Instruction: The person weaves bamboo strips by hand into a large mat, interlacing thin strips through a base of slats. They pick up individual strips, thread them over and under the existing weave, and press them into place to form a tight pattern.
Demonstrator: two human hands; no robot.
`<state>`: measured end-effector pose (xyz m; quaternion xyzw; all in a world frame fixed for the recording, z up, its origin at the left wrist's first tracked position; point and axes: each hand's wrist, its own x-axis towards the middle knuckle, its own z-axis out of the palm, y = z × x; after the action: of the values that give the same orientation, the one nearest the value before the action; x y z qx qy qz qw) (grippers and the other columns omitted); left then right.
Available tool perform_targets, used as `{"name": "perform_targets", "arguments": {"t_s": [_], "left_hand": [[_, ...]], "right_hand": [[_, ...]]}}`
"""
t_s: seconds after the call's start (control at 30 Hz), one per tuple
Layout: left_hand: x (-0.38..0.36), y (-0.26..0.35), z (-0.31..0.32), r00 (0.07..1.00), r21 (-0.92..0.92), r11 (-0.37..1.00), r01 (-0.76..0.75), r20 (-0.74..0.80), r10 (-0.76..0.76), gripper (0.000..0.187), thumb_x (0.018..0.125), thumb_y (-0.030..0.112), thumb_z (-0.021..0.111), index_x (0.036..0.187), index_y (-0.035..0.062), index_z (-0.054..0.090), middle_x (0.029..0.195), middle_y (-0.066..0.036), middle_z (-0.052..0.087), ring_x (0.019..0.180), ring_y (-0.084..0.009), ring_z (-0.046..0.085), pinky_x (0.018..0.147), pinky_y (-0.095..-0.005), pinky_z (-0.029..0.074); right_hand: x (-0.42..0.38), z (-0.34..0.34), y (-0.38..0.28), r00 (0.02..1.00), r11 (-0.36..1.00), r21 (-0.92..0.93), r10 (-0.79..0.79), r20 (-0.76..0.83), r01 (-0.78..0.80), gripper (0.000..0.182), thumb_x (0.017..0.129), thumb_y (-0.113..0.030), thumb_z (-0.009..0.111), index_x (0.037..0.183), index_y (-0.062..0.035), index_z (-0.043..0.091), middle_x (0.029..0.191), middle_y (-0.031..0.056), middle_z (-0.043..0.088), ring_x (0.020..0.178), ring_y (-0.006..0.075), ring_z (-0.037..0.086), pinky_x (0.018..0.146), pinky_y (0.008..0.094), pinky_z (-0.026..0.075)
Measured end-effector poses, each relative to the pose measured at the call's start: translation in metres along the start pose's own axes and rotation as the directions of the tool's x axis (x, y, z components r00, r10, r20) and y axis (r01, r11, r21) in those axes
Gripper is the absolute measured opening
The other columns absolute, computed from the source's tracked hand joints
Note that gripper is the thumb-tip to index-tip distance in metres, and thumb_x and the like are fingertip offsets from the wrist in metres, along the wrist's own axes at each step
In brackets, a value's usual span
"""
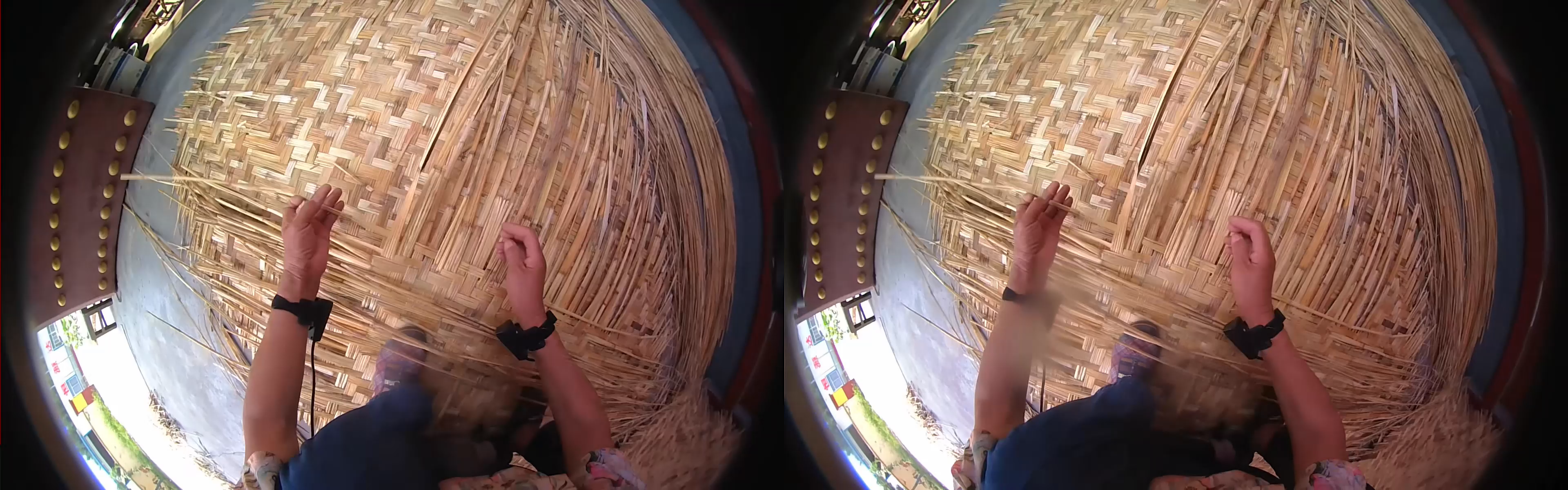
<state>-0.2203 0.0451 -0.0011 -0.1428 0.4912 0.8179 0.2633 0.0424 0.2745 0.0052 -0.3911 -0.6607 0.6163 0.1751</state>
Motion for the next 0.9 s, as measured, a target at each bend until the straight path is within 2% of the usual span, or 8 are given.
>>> {"name": "perform_targets", "arguments": {"t_s": [0.1,0.2,0.3,0.4,0.5,0.63,0.73,0.9], "left_hand": [[0.001,-0.012,-0.017,0.993,0.063,0.998,-0.021,-0.111,0.028,0.030,0.094,0.000,0.065,0.108,0.0065,0.039,0.118,-0.022,0.066,0.113,-0.0338,0.068,0.086,-0.0410,0.061],[-0.006,-0.023,-0.004,0.990,0.180,0.983,0.036,-0.139,-0.011,0.028,0.094,0.001,0.066,0.104,0.0029,0.039,0.112,-0.021,0.068,0.106,-0.0314,0.071,0.078,-0.0379,0.063],[-0.009,-0.038,-0.005,0.992,0.330,0.938,0.102,-0.105,-0.071,0.021,0.092,0.003,0.069,0.101,0.0011,0.050,0.101,-0.015,0.070,0.090,-0.0254,0.073,0.070,-0.0351,0.064],[-0.006,-0.038,-0.008,0.986,0.440,0.883,0.164,-0.107,-0.130,0.019,0.091,0.004,0.073,0.104,0.0024,0.060,0.092,-0.010,0.069,0.079,-0.0194,0.071,0.062,-0.0296,0.064],[-0.002,-0.034,-0.008,0.983,0.556,0.811,0.180,-0.131,-0.129,0.022,0.089,0.007,0.076,0.102,0.0009,0.060,0.085,-0.009,0.068,0.070,-0.0191,0.070,0.056,-0.0280,0.063],[0.009,-0.040,-0.002,0.980,0.645,0.744,0.172,-0.190,-0.062,0.024,0.089,0.010,0.077,0.098,-0.0013,0.058,0.083,-0.011,0.068,0.066,-0.0196,0.070,0.053,-0.0279,0.061],[0.015,-0.050,-0.004,0.983,0.567,0.809,0.155,-0.169,-0.070,0.023,0.091,0.009,0.075,0.099,-0.0026,0.058,0.086,-0.011,0.068,0.067,-0.0202,0.070,0.056,-0.0272,0.062],[0.031,-0.066,0.007,0.969,0.467,0.862,0.197,-0.224,-0.100,0.024,0.091,0.007,0.075,0.104,-0.0035,0.058,0.089,-0.011,0.068,0.073,-0.0199,0.069,0.059,-0.0265,0.063]], "right_hand": [[-0.013,-0.062,0.020,0.972,0.806,-0.567,-0.233,-0.036,0.172,0.009,0.094,-0.001,0.059,0.103,-0.0007,0.057,0.100,0.0102,0.059,0.084,0.0266,0.061,0.077,0.0372,0.051],[-0.044,-0.092,0.026,0.963,0.511,-0.820,-0.197,0.181,0.259,0.014,0.092,-0.006,0.061,0.104,-0.0012,0.056,0.091,0.0131,0.057,0.084,0.0300,0.059,0.078,0.0416,0.049],[-0.053,-0.105,0.010,0.931,0.503,-0.829,0.116,0.347,0.246,0.013,0.091,-0.010,0.063,0.099,-0.0021,0.056,0.082,0.0128,0.054,0.079,0.0345,0.056,0.077,0.0454,0.047],[-0.046,-0.111,0.003,0.903,0.602,-0.754,0.121,0.413,0.264,0.018,0.089,-0.017,0.067,0.093,-0.0010,0.060,0.083,0.0132,0.059,0.080,0.0341,0.059,0.076,0.0439,0.048],[-0.038,-0.117,0.011,0.924,0.790,-0.596,0.109,0.366,0.143,0.017,0.087,-0.017,0.070,0.089,-0.0017,0.062,0.083,0.0114,0.059,0.078,0.0326,0.059,0.074,0.0417,0.048],[-0.022,-0.117,0.031,0.845,0.903,-0.368,0.366,0.389,-0.222,0.014,0.084,-0.015,0.073,0.086,-0.0054,0.062,0.080,0.0076,0.056,0.076,0.0269,0.059,0.069,0.0392,0.046],[-0.006,-0.120,0.012,0.977,0.787,-0.616,0.093,0.193,0.047,0.016,0.084,-0.013,0.074,0.084,-0.0069,0.059,0.080,0.0077,0.055,0.074,0.0268,0.058,0.067,0.0395,0.045],[0.005,-0.126,0.011,0.969,0.705,-0.703,0.098,0.227,0.093,0.019,0.087,-0.014,0.072,0.082,-0.0076,0.054,0.083,0.0089,0.055,0.075,0.0285,0.058,0.068,0.0405,0.046]]}}
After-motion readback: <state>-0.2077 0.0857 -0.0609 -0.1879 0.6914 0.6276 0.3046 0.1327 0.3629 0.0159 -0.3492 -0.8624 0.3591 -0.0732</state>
